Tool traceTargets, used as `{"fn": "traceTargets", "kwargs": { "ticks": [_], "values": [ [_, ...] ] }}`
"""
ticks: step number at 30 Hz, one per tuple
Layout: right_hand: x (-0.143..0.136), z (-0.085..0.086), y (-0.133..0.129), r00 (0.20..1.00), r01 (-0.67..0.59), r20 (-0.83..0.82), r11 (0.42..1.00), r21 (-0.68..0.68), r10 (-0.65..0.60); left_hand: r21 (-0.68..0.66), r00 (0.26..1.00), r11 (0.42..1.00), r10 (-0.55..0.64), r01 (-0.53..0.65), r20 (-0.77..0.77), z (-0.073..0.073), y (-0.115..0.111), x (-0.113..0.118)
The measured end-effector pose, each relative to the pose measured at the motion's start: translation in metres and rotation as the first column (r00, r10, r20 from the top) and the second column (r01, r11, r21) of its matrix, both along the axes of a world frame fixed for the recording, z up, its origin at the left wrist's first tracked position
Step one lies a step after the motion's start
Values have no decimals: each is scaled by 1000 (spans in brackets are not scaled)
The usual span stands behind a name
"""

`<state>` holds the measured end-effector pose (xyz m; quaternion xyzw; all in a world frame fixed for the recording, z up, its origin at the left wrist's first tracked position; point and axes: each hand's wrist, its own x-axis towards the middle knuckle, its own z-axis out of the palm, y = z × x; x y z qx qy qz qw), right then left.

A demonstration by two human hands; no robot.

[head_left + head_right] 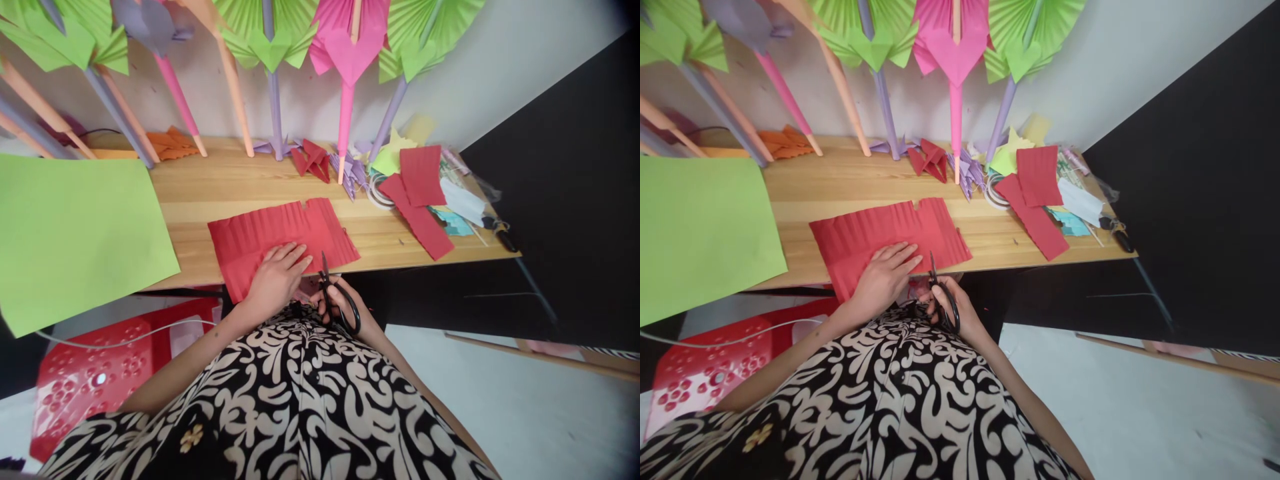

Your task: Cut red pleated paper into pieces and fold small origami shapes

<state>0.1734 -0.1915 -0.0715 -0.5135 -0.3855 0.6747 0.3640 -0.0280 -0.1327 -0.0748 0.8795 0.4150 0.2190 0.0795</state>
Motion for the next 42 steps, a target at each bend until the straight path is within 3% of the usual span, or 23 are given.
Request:
{"fn": "traceTargets", "kwargs": {
  "ticks": [11,21,31,42],
  "values": [
    [3,8,1,999,-17,38,1000,-17,18,18,1000,1000,-21,20,20,-1,0,-1],
    [3,3,2,999,-6,44,1000,8,6,20,1000,1000,-14,14,-4,0,0,-2],
    [3,22,1,995,-29,95,1000,-5,29,3,999,1000,-28,28,37,-3,0,-3],
    [2,18,0,996,-4,91,1000,-8,5,52,999,998,-33,33,0,-3,1,-3]
  ]
}}
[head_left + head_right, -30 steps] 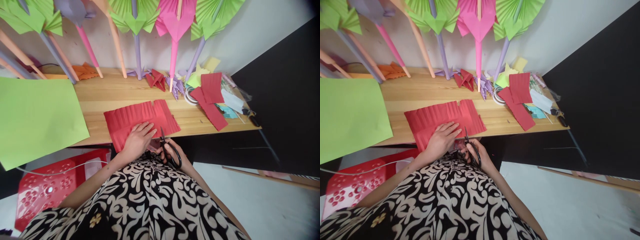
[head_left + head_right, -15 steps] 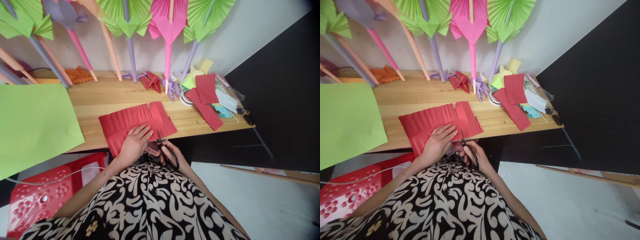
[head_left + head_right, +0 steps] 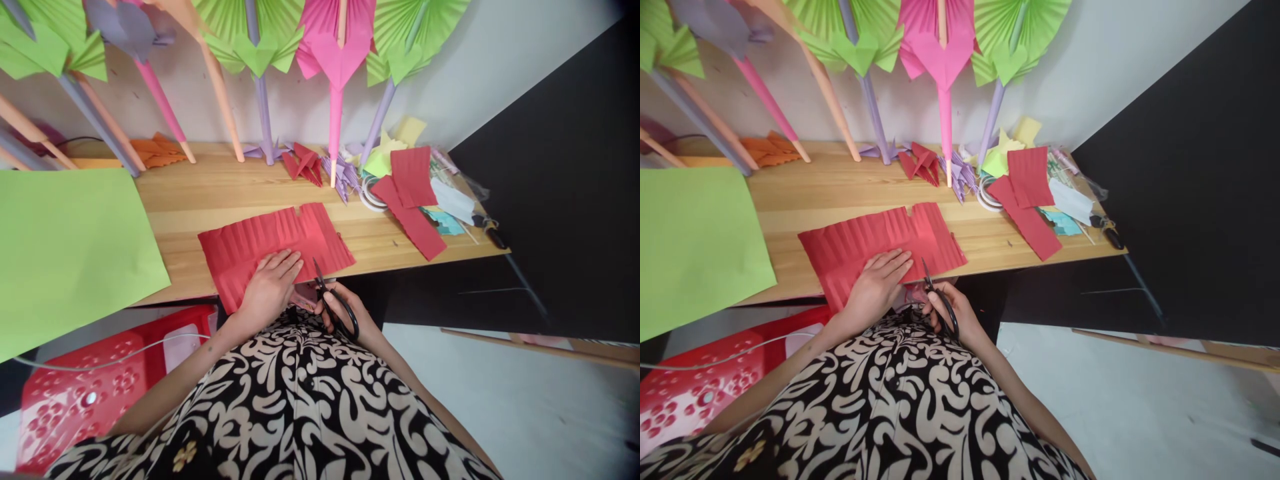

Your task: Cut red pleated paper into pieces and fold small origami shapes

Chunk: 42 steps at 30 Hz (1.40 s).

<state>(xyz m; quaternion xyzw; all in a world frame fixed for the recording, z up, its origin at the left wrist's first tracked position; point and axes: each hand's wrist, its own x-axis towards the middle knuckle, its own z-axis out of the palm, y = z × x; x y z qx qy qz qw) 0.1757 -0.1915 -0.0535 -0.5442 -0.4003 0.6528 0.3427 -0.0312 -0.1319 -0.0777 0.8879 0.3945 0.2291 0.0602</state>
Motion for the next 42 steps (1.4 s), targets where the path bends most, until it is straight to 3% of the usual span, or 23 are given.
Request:
{"fn": "traceTargets", "kwargs": {
  "ticks": [7,15,20,36,42],
  "values": [
    [-1,1,0,1000,2,-8,1000,-9,-2,-2,1000,1000,10,-10,-1,-2,0,1],
    [0,-1,-1,1000,1,-3,1000,3,-1,-59,987,992,101,-109,-122,18,1,1],
    [-1,-1,-1,1000,5,-3,1000,-2,-5,-124,969,983,103,-134,-226,21,3,1],
    [-2,4,-3,997,-8,78,1000,1,8,-137,964,983,83,-121,-254,21,3,-1],
    [-5,9,-6,997,10,82,1000,-17,-9,-140,968,990,-2,-34,-251,22,4,-13]
  ]
}}
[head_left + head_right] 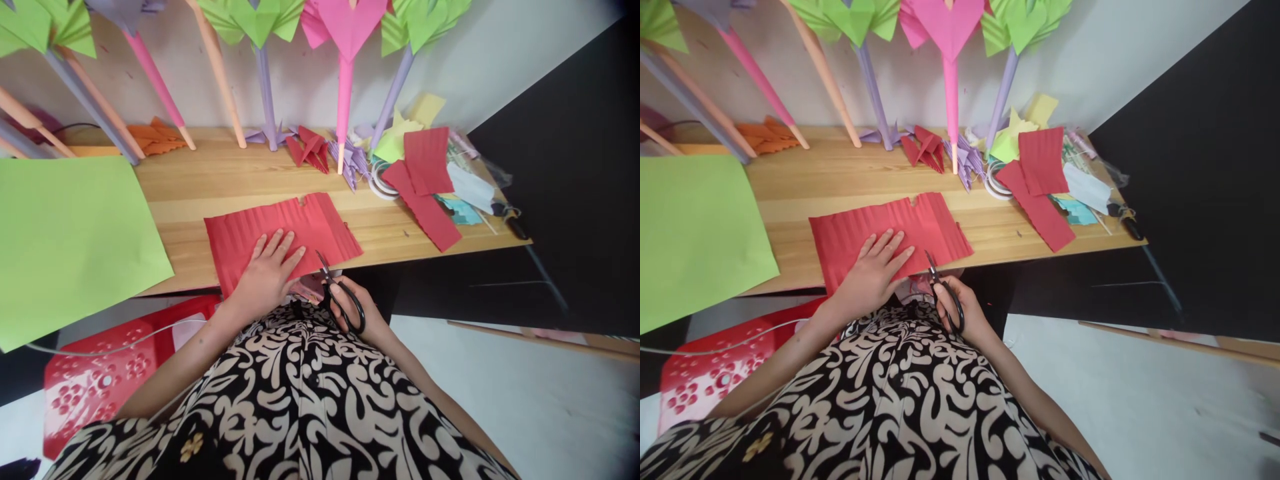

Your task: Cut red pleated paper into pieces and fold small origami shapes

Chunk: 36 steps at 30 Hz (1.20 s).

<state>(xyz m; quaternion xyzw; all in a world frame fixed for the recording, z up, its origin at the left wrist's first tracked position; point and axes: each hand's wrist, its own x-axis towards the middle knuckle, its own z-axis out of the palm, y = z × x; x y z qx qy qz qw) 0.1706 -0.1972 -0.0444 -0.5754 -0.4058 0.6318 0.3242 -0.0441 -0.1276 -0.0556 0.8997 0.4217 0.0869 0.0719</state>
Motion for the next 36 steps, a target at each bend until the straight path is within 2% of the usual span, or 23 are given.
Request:
{"fn": "traceTargets", "kwargs": {
  "ticks": [5,9,14,20,25,30,36],
  "values": [
    [-1,1,-1,998,38,-57,999,-13,-39,-11,998,997,-70,70,3,4,1,-10],
    [1,1,-2,994,25,-103,999,-48,-30,8,998,998,-67,67,-1,4,-4,-8],
    [2,0,-7,984,1,-181,1000,-29,-6,39,998,997,-60,60,20,0,-15,-2],
    [7,-2,-7,974,39,-222,998,-40,-46,63,999,998,-31,30,24,0,-23,3],
    [13,-3,-9,974,41,-222,999,-29,-47,87,999,995,-48,47,19,-4,-26,2],
    [17,-2,-9,977,-18,-214,1000,-9,15,92,998,994,-60,57,30,-10,-26,1],
    [11,-1,-2,989,19,-147,1000,8,-17,82,996,993,-82,79,33,-9,-27,3]
  ]
}}
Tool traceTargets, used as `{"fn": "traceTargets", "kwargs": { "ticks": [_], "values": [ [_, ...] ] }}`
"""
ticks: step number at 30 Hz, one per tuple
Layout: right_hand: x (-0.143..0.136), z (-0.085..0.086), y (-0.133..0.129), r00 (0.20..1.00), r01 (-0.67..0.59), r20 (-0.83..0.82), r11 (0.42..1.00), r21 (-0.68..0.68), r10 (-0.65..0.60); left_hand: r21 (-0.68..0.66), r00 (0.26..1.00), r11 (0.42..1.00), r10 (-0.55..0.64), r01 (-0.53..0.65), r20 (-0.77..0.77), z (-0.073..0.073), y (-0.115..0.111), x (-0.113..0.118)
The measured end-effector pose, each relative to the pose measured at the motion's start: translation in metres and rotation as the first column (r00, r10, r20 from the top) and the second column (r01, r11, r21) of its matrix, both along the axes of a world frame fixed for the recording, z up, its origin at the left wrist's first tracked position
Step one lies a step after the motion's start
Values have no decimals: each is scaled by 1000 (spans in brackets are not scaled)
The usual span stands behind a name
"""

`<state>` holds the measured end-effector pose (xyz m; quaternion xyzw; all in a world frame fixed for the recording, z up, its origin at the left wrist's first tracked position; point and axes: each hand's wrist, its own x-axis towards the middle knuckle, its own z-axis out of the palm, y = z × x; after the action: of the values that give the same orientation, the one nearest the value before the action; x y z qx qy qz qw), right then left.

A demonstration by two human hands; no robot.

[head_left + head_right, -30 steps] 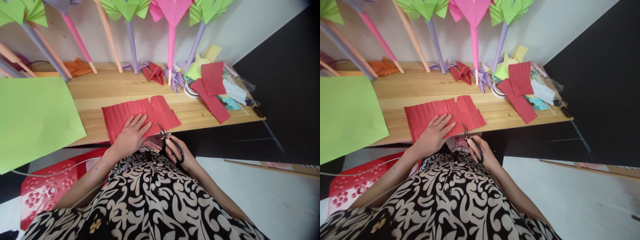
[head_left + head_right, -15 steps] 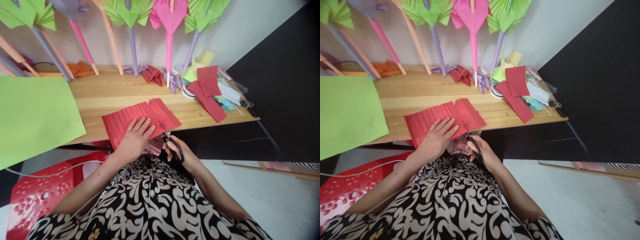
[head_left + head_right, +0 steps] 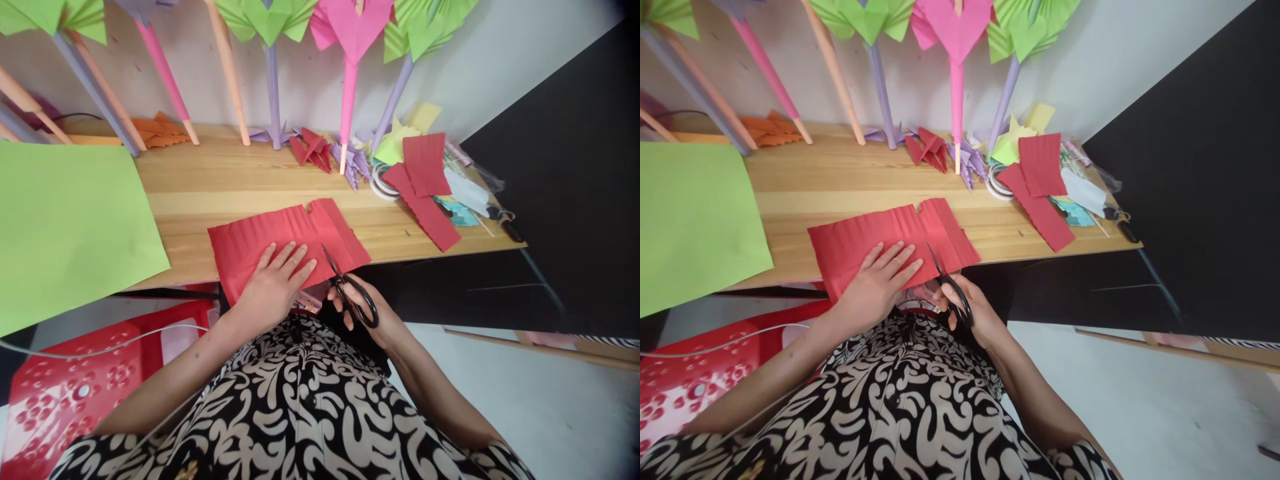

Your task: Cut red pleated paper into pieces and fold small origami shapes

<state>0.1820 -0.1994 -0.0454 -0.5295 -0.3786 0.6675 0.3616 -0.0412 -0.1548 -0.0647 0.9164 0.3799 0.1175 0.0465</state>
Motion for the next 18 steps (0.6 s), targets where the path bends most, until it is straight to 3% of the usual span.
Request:
{"fn": "traceTargets", "kwargs": {
  "ticks": [6,18],
  "values": [
    [-8,-4,4,995,98,-32,995,-7,-98,-35,1000,999,2,-2,-9,4,-2,2],
    [-12,-11,-1,993,119,-22,992,-30,-120,-44,1000,999,7,-7,-7,2,-3,2]
  ]
}}
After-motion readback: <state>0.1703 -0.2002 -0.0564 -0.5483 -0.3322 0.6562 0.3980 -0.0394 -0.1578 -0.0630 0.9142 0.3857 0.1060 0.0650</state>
